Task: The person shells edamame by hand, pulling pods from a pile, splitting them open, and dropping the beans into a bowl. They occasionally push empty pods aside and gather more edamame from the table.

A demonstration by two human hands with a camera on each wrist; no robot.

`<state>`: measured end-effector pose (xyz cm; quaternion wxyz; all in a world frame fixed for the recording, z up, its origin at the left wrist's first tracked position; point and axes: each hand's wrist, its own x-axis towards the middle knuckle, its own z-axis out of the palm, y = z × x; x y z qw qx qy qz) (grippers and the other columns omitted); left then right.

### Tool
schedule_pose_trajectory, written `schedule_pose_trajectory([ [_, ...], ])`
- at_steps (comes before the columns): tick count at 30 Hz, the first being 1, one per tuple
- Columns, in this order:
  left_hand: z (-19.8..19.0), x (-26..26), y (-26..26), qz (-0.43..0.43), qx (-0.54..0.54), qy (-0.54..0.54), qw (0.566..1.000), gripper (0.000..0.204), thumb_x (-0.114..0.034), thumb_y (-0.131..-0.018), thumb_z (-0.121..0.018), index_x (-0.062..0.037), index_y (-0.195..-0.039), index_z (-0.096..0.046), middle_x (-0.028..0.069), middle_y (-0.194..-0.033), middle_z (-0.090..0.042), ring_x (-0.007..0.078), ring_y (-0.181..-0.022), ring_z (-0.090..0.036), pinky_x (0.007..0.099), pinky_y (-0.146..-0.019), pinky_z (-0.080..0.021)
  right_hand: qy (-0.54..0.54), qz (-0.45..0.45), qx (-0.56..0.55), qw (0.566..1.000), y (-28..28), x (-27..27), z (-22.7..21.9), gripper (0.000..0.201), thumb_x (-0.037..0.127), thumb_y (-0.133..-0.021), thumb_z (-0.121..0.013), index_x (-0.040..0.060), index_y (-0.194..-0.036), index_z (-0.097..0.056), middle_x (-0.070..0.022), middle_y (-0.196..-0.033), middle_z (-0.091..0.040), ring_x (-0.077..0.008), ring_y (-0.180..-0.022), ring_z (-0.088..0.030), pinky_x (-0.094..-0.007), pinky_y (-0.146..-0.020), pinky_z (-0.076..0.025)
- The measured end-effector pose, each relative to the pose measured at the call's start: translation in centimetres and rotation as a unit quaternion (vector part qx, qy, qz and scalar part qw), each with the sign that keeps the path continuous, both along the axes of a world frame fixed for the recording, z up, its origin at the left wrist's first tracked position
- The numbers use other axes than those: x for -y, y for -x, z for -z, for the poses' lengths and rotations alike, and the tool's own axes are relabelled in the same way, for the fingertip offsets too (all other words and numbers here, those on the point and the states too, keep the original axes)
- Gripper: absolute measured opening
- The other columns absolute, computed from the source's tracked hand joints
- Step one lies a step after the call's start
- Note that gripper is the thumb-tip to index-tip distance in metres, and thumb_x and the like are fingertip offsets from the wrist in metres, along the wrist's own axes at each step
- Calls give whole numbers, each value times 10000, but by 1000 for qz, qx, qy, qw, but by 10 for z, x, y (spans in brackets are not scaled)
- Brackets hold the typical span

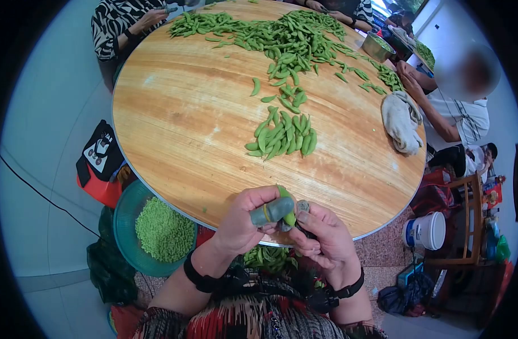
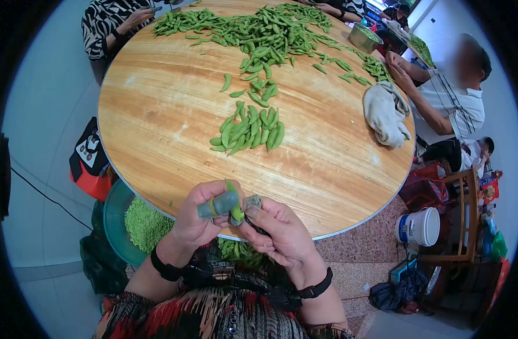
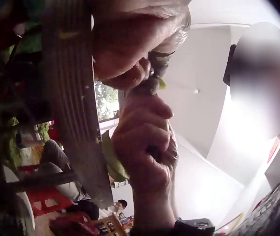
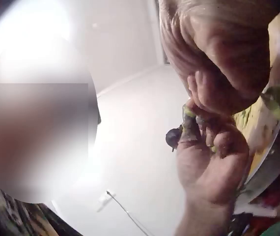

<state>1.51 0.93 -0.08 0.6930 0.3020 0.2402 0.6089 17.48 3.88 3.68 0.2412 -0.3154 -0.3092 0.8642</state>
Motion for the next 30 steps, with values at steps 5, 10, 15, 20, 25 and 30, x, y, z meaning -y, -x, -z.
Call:
schedule_pose_trajectory([
  [5,6,-5,-16,-172,-359,-90,913,62,-74,-837,-583,-36,-870,-548,-10,-780,-536,30,-598,-459,152,-516,-346,-398,77,249,880,4,4,19,150,126,-921,-479,25,-837,-550,18,-598,-505,-18,-454,-344,-185,-415,-281],
  [10,-2,-3,-12,-124,-280,-12,952,138,-33,-831,-579,-20,-968,-569,-14,-787,-555,37,-623,-484,159,-545,-378,-212,77,145,963,-4,-6,16,153,128,-904,-506,17,-814,-558,14,-616,-530,-30,-501,-422,-183,-441,-318],
  [15,-2,0,3,11,-133,52,990,264,2,-844,-535,-3,-1107,-561,-4,-783,-569,38,-627,-485,163,-547,-374,-114,12,110,987,-13,-13,7,145,141,-900,-517,8,-887,-572,23,-629,-529,-36,-529,-449,-180,-463,-339],
  [20,-9,3,-1,-146,-448,-82,878,358,12,-811,-561,-22,-1167,-530,45,-798,-604,124,-694,-583,232,-628,-452,-334,98,249,904,-4,-22,-9,157,115,-877,-555,-21,-946,-593,33,-681,-550,-22,-628,-463,-176,-552,-389],
  [25,-16,8,2,-178,-515,-152,824,343,5,-778,-599,-25,-1113,-538,144,-841,-610,238,-744,-617,287,-677,-479,-350,6,225,910,5,-26,0,142,115,-868,-565,-24,-885,-593,42,-662,-544,-16,-592,-449,-177,-518,-371],
  [30,-8,7,11,-175,-515,-301,783,272,-24,-764,-627,-33,-1030,-571,151,-860,-611,285,-742,-612,313,-670,-491,16,45,-2,999,6,-22,2,83,88,-850,-552,11,-818,-558,22,-512,-461,-34,-362,-333,-174,-343,-254],
])
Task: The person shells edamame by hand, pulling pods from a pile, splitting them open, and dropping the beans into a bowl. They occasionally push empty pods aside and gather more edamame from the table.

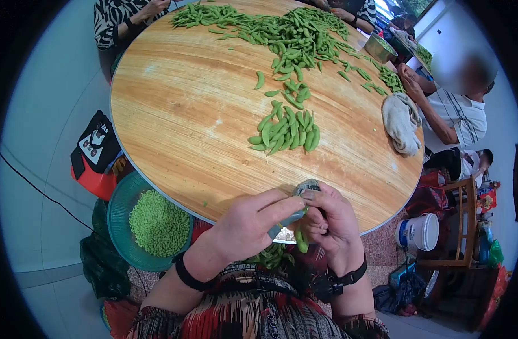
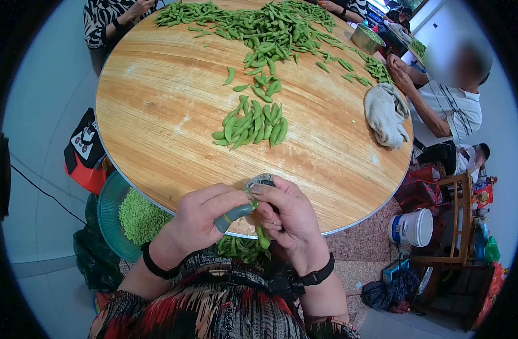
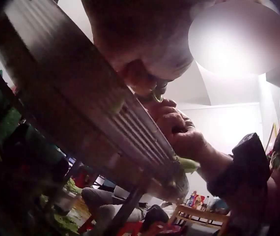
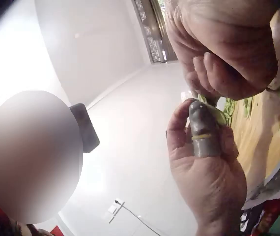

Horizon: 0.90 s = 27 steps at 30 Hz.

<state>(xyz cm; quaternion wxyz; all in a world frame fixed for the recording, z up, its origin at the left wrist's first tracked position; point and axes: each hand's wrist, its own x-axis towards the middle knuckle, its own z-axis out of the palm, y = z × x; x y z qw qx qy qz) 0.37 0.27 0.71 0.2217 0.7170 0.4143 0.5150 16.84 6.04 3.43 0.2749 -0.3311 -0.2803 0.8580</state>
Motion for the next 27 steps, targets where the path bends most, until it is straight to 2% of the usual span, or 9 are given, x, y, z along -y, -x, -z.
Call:
schedule_pose_trajectory([
  [5,-5,4,2,-83,48,119,988,207,5,-745,-634,-28,-938,-564,123,-818,-602,226,-733,-622,305,-637,-491,-42,24,29,998,-1,-7,0,86,81,-851,-530,12,-811,-562,16,-511,-473,-37,-360,-347,-175,-343,-254],
  [9,6,29,42,-201,285,123,929,255,-217,-855,-540,-41,-1038,-511,5,-788,-536,64,-611,-465,184,-519,-359,-518,-135,448,716,-18,-13,12,233,229,-796,-608,-1,-790,-571,-157,-618,-559,-276,-562,-570,-352,-553,-443],
  [11,13,46,68,-244,343,68,905,215,-138,-860,-487,-55,-1057,-501,-13,-764,-498,32,-588,-420,158,-489,-321,-517,-323,341,716,-26,-10,-8,225,235,-795,-597,12,-782,-576,-180,-685,-580,-322,-587,-564,-360,-558,-447],
  [15,75,101,156,-328,364,87,867,224,-21,-840,-468,-54,-1047,-547,22,-837,-557,79,-684,-517,200,-574,-418,-580,-139,418,686,-22,-47,-18,205,227,-779,-610,37,-856,-601,-180,-697,-588,-343,-643,-580,-387,-571,-449],
  [17,102,125,187,-381,-39,279,881,213,-32,-821,-519,-23,-1018,-600,91,-1008,-606,202,-850,-588,295,-760,-460,-601,-103,534,586,-12,-78,-29,226,189,-764,-601,68,-954,-596,-194,-708,-594,-349,-680,-591,-419,-594,-455],
  [18,103,132,181,-380,-42,275,882,213,-32,-821,-519,-23,-1018,-600,91,-1008,-606,202,-850,-588,295,-760,-460,-602,-98,533,587,-9,-91,-26,226,189,-764,-601,68,-954,-596,-194,-708,-594,-349,-680,-591,-419,-594,-455],
  [20,101,136,160,-447,-482,225,719,219,-2,-785,-548,0,-990,-625,148,-1102,-597,294,-990,-568,331,-894,-408,-639,-158,572,490,-7,-108,-15,230,149,-757,-577,67,-972,-569,-205,-711,-596,-364,-710,-590,-446,-623,-459],
  [23,60,124,146,-445,-225,236,834,227,-14,-763,-583,6,-987,-616,174,-1042,-611,340,-951,-576,334,-847,-435,-679,-207,568,418,-12,-107,-15,263,139,-762,-595,34,-993,-525,-206,-663,-579,-387,-658,-568,-439,-592,-445],
  [27,11,98,106,-324,81,219,917,203,9,-755,-568,2,-951,-621,94,-877,-617,180,-794,-594,273,-720,-456,-658,-235,545,465,-22,-83,-23,195,154,-770,-597,16,-884,-520,-221,-671,-574,-393,-682,-572,-442,-607,-454],
])
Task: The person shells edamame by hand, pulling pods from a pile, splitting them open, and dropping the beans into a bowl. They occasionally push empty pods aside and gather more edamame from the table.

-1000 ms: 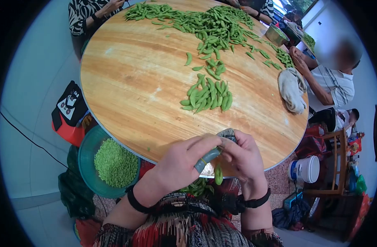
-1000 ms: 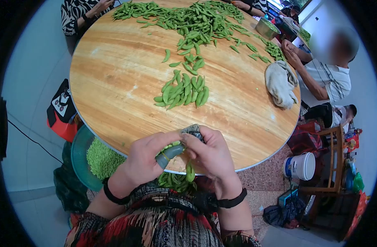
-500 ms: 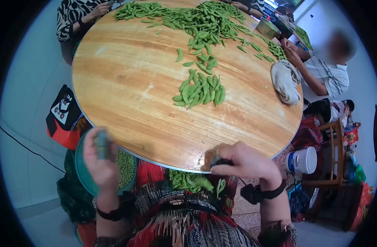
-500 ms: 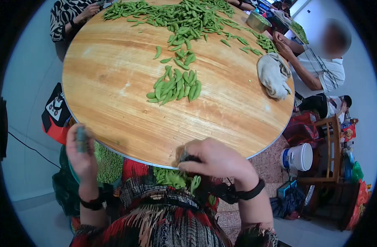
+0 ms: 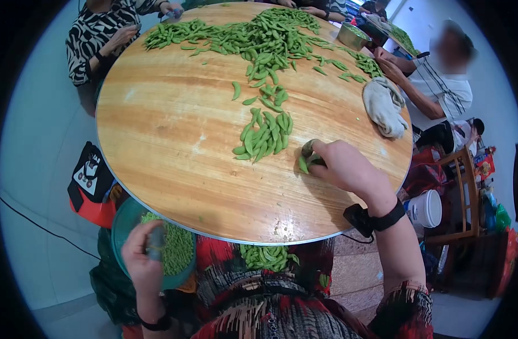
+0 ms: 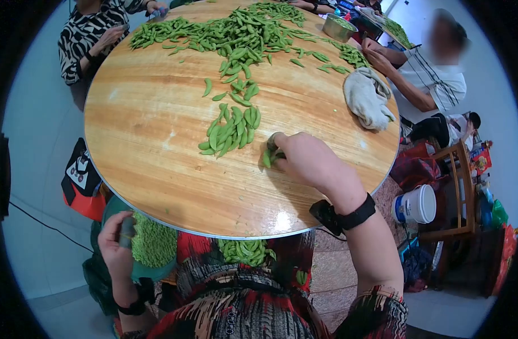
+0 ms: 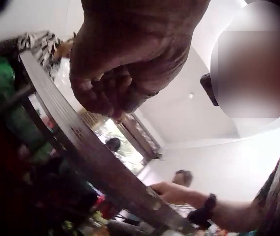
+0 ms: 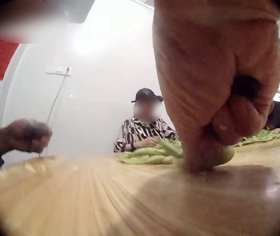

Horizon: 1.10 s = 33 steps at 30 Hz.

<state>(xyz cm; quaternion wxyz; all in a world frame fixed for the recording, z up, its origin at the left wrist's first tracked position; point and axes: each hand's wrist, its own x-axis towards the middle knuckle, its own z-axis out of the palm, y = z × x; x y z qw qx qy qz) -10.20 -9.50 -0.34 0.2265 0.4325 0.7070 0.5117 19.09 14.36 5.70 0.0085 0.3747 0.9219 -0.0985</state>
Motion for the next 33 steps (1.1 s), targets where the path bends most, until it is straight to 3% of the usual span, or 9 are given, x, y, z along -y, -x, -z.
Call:
schedule_pose_trajectory([
  [3,-15,-36,-41,126,132,-26,983,171,14,-796,-581,-9,-958,-627,41,-836,-597,82,-719,-538,205,-625,-431,-24,80,-15,996,-10,3,15,196,149,-784,-593,-10,-881,-532,-233,-693,-568,-392,-676,-563,-428,-599,-453],
  [6,-19,-72,-76,229,274,7,934,217,-73,-835,-613,-28,-1047,-611,23,-861,-594,56,-714,-519,192,-614,-429,3,101,-169,980,-12,22,18,182,158,-811,-596,-8,-876,-561,-153,-648,-587,-269,-567,-564,-332,-520,-435],
  [9,-10,-101,-102,276,383,-8,881,257,-98,-845,-610,-26,-1092,-595,23,-884,-594,50,-733,-515,191,-625,-424,443,213,-445,748,0,52,14,191,227,-838,-622,45,-897,-614,53,-611,-514,-4,-499,-403,-157,-443,-313],
  [11,-13,-108,-109,298,454,-15,840,272,-99,-848,-604,-21,-1107,-588,25,-894,-595,53,-739,-514,193,-627,-422,551,199,-433,685,8,68,7,162,203,-872,-577,42,-859,-580,54,-573,-476,-18,-435,-356,-161,-397,-270],
  [13,-23,-108,-110,296,603,-6,741,233,-106,-853,-595,-5,-1063,-597,30,-905,-596,64,-754,-524,199,-605,-408,624,170,-452,615,19,82,10,218,234,-921,-503,48,-814,-544,62,-569,-432,-15,-450,-341,-173,-403,-265],
  [17,-1,-111,-98,305,592,-48,745,215,-122,-850,-593,7,-1022,-589,46,-901,-601,86,-742,-551,201,-622,-414,521,165,-435,716,30,100,1,293,260,-959,-412,42,-782,-497,48,-620,-448,-30,-532,-362,-191,-471,-300],
  [28,-6,-109,-103,249,374,-97,888,107,-74,-859,-559,18,-901,-590,54,-810,-586,112,-694,-555,218,-619,-422,490,201,-472,705,38,117,16,280,174,-943,-427,48,-697,-476,37,-621,-456,-34,-537,-371,-193,-476,-307],
  [32,2,-110,-103,280,355,-126,883,123,-74,-881,-506,17,-903,-585,58,-840,-575,118,-744,-551,236,-683,-437,435,194,-490,730,37,120,19,267,158,-937,-436,52,-695,-476,41,-614,-453,-30,-524,-368,-186,-463,-296],
  [33,1,-110,-103,298,469,-98,825,130,-74,-885,-489,15,-907,-580,58,-843,-572,119,-750,-549,245,-700,-437,437,192,-491,729,36,121,20,267,158,-937,-436,52,-695,-476,41,-614,-453,-30,-524,-368,-186,-463,-296],
])
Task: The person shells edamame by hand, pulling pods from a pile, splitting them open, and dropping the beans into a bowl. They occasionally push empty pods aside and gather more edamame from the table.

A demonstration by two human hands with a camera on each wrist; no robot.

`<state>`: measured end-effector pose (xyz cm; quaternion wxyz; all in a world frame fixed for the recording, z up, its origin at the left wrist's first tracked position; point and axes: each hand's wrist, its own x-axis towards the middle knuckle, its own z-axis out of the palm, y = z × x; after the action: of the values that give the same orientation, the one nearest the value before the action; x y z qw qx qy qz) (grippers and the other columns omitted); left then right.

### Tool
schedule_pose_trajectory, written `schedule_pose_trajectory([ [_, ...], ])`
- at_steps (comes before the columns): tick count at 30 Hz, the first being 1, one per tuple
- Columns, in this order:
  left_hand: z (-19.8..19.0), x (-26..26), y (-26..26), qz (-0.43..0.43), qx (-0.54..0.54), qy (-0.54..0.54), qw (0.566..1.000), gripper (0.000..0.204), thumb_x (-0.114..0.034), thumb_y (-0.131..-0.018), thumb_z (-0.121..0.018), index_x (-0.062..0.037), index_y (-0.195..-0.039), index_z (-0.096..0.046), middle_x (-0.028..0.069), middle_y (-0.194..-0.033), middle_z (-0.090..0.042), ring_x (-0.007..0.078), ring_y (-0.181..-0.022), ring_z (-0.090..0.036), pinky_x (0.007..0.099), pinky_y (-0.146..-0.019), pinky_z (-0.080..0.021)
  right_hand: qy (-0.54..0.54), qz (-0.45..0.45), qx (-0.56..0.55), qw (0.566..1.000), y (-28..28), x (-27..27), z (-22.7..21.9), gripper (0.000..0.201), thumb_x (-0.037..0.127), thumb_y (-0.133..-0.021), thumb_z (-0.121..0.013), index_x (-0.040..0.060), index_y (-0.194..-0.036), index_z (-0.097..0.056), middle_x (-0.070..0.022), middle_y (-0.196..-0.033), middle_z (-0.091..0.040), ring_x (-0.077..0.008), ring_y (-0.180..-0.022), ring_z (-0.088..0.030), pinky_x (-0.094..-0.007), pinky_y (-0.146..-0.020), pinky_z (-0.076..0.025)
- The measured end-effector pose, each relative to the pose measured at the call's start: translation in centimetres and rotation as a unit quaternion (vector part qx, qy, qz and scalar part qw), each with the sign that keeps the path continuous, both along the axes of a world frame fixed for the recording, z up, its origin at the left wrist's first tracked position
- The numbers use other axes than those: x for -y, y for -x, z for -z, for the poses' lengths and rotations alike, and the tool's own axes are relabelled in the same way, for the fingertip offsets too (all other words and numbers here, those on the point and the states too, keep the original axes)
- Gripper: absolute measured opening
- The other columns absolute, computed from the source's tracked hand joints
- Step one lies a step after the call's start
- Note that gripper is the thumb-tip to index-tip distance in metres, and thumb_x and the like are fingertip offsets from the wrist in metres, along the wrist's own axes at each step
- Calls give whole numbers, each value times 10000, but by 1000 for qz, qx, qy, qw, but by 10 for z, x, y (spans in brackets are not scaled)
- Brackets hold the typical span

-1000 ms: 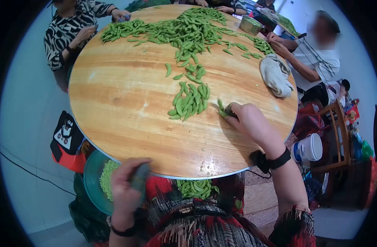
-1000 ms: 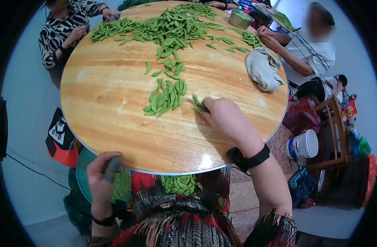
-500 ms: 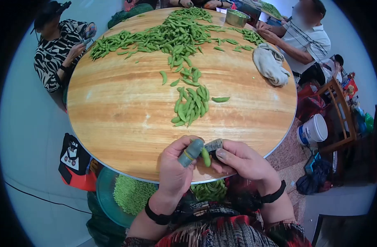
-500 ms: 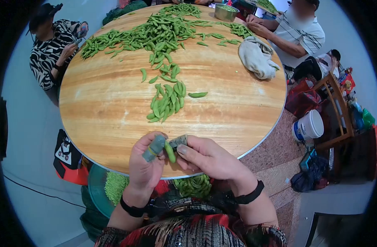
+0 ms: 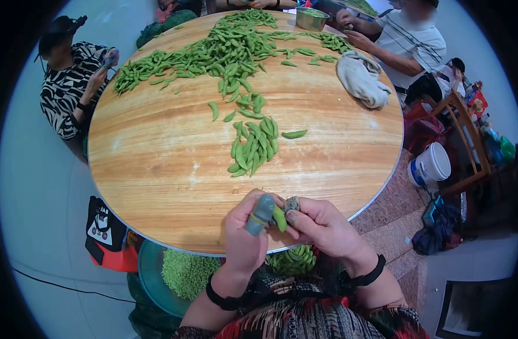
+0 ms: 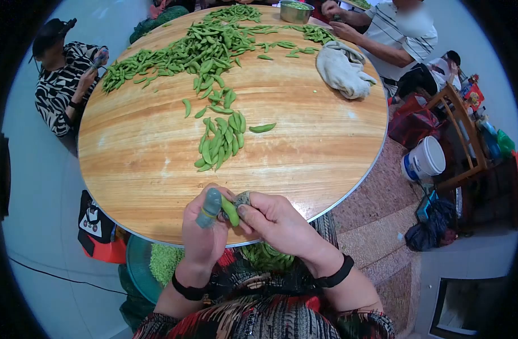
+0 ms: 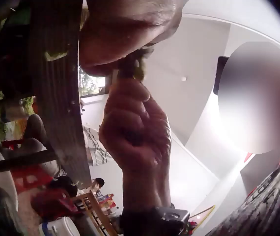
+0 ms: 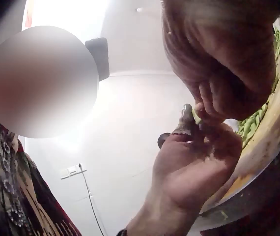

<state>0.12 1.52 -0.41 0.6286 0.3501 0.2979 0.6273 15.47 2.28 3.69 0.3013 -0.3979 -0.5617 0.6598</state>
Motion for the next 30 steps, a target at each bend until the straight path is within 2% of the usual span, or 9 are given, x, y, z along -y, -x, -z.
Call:
schedule_pose_trajectory([
  [5,-8,-3,-3,98,141,29,985,123,-63,-883,-473,6,-926,-565,58,-851,-581,115,-750,-553,244,-706,-443,142,14,-127,981,-6,-5,4,251,154,-930,-457,33,-713,-491,32,-617,-490,-39,-523,-403,-194,-451,-321],
  [11,-10,1,-30,-102,-151,19,983,166,-34,-890,-473,25,-1021,-555,50,-848,-586,75,-727,-548,197,-661,-446,-239,84,169,952,-4,-18,13,204,142,-904,-491,0,-762,-526,-31,-605,-551,-80,-524,-506,-245,-475,-405],
  [14,-11,1,-31,-123,-166,56,977,248,-4,-872,-494,34,-1115,-532,42,-841,-576,69,-734,-544,197,-636,-454,-48,116,-51,991,4,-25,23,185,140,-886,-512,-13,-785,-540,-81,-580,-561,-134,-502,-536,-289,-482,-424],
  [16,-5,0,-28,-147,-295,11,944,323,24,-856,-503,30,-1179,-506,42,-837,-578,77,-705,-550,209,-583,-464,-85,92,7,992,0,-24,22,189,147,-881,-521,-20,-797,-550,-102,-590,-570,-152,-521,-553,-298,-497,-432],
  [20,-8,0,-30,-139,-268,34,953,420,50,-831,-525,14,-1243,-457,39,-818,-579,86,-653,-557,208,-534,-459,-217,154,139,954,-8,-37,3,201,166,-866,-549,-30,-834,-577,-121,-624,-590,-173,-572,-576,-307,-530,-444],
  [25,-14,-1,-26,-159,-508,-150,833,636,58,-797,-562,-11,-1356,-265,59,-786,-559,76,-592,-557,188,-510,-469,-248,53,101,962,-10,-49,15,187,160,-870,-554,-26,-865,-576,-102,-690,-605,-147,-600,-565,-284,-552,-443],
  [26,-21,0,-23,-160,-508,-151,833,636,58,-797,-562,-11,-1356,-265,59,-786,-559,76,-592,-557,188,-510,-469,-196,17,22,980,-13,-49,15,181,162,-878,-551,-18,-895,-569,-72,-732,-602,-122,-636,-557,-271,-572,-441],
  [28,-39,1,-17,-12,-229,-24,973,592,40,-809,-570,-15,-1341,-316,63,-783,-572,107,-595,-568,205,-501,-461,-141,-23,-56,988,-19,-49,14,178,163,-885,-547,-9,-926,-562,-42,-774,-599,-96,-671,-548,-258,-591,-440],
  [30,-37,-4,-9,39,-101,-3,994,580,18,-818,-572,-20,-1340,-321,67,-792,-578,114,-600,-573,210,-507,-461,-15,-62,-136,989,-22,-48,12,171,156,-890,-550,10,-979,-542,3,-830,-572,-56,-752,-527,-230,-636,-438],
])
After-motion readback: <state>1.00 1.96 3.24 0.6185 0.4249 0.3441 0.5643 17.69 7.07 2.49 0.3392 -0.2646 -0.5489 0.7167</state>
